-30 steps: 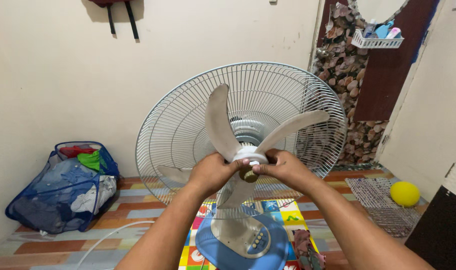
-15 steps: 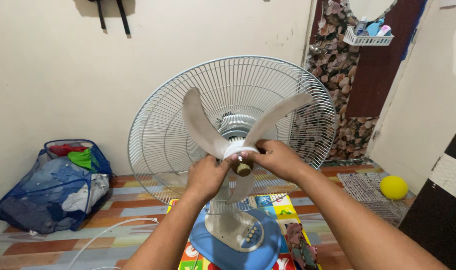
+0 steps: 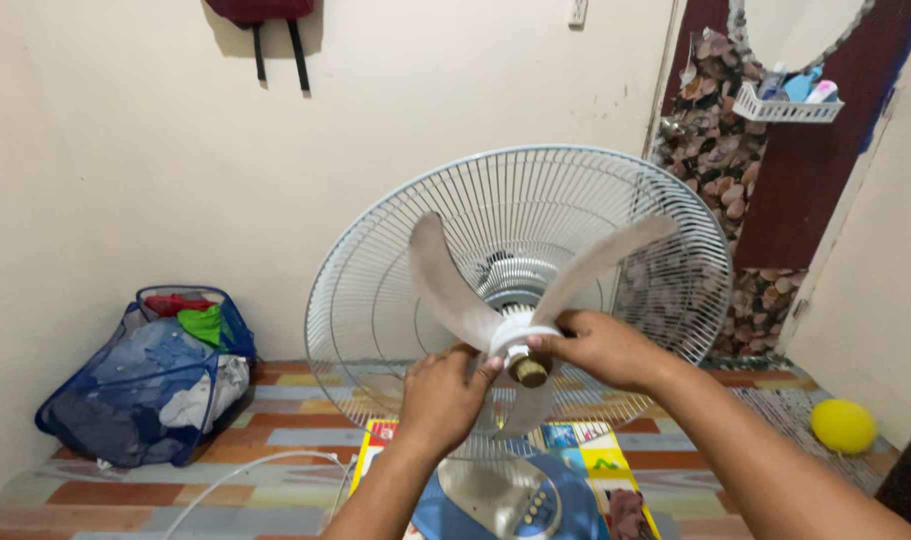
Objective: The person removes the front grill and fan blades from a standing electric fan, then reattaches the front grill. The person uses their hands to unscrew the central nut, detach the blades, and secure the grill back onto the fan housing.
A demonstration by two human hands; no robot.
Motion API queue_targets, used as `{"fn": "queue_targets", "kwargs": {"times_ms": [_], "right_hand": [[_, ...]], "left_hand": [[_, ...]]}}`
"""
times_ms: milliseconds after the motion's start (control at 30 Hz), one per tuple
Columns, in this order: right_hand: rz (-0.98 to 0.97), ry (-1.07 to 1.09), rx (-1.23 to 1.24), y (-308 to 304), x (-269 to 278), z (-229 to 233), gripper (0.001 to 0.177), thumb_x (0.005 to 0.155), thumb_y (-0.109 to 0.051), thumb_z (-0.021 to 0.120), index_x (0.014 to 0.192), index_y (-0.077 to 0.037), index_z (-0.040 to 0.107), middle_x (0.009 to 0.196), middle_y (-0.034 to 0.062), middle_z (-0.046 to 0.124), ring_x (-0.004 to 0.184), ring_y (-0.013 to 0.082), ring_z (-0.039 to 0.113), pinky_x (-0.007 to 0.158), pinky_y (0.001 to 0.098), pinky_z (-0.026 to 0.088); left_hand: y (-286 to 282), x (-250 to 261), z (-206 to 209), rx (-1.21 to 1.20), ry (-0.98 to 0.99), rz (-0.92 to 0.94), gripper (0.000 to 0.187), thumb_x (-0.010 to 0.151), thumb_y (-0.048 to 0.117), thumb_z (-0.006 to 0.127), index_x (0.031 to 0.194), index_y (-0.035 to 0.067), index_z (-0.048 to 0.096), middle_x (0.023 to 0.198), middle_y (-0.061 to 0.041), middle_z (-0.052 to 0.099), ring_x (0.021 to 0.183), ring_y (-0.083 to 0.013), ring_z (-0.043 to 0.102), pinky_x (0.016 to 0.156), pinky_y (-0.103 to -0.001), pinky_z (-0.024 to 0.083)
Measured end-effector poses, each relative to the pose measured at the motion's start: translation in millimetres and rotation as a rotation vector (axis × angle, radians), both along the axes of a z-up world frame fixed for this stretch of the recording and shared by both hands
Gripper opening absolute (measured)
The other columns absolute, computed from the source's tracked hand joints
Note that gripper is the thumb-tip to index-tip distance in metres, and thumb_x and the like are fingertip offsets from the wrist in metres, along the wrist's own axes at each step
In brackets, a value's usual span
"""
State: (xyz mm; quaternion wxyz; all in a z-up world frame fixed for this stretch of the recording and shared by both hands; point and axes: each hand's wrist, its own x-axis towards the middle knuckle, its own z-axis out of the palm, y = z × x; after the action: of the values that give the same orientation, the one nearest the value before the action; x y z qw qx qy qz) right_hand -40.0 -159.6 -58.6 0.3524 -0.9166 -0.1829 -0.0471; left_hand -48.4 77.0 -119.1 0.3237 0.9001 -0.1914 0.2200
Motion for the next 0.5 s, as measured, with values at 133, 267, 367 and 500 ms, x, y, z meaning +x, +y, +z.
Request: {"fn": "queue_targets", "kwargs": {"times_ms": [133,267,367,500], "right_hand": [[0.02,0.076,0.089,-7,5,-10,0.056,0.088,-0.046,0.065,0.122,-0.001,0.071,0.11,0.0113,0.08,0.099,0.0195,0.073,0.09,0.0331,0.056],[0.017,0.091,0.128,-9,11,-16,0.056,0.089,-0.045,0.065,0.124,-0.002,0.07,0.112,0.009,0.079,0.102,0.0176,0.073,0.091,0.0316,0.055],[0.031,0.108,0.128,-9,10,-17,0.056,0.089,-0.045,0.065,0.122,-0.001,0.071,0.11,0.0092,0.08,0.1,0.0173,0.072,0.09,0.0307,0.055],[-0.009,0.138,0.109,-3,6,-6,0.056,0.087,-0.045,0.068,0.119,0.0,0.073,0.103,0.0107,0.08,0.092,0.0178,0.072,0.084,0.0313,0.056]], "left_hand": [[0,-2,5,0.018,-0.061,0.01,0.05,0.093,0.051,0.058,0.12,0.009,0.065,0.115,-0.016,0.071,0.115,-0.0369,0.06,0.104,-0.053,0.036],[-9,-11,5,-0.072,-0.399,0.107,0.053,0.087,0.046,0.069,0.115,0.002,0.061,0.115,-0.017,0.066,0.114,-0.0381,0.057,0.101,-0.052,0.035],[-21,-22,2,-0.147,-0.303,0.193,0.044,0.086,0.04,0.071,0.11,0.006,0.058,0.109,-0.012,0.065,0.111,-0.0338,0.058,0.099,-0.048,0.038],[-42,-35,3,-0.291,-0.155,0.262,0.032,0.091,0.035,0.066,0.105,0.008,0.057,0.102,-0.01,0.066,0.105,-0.0305,0.062,0.092,-0.048,0.043]]}}
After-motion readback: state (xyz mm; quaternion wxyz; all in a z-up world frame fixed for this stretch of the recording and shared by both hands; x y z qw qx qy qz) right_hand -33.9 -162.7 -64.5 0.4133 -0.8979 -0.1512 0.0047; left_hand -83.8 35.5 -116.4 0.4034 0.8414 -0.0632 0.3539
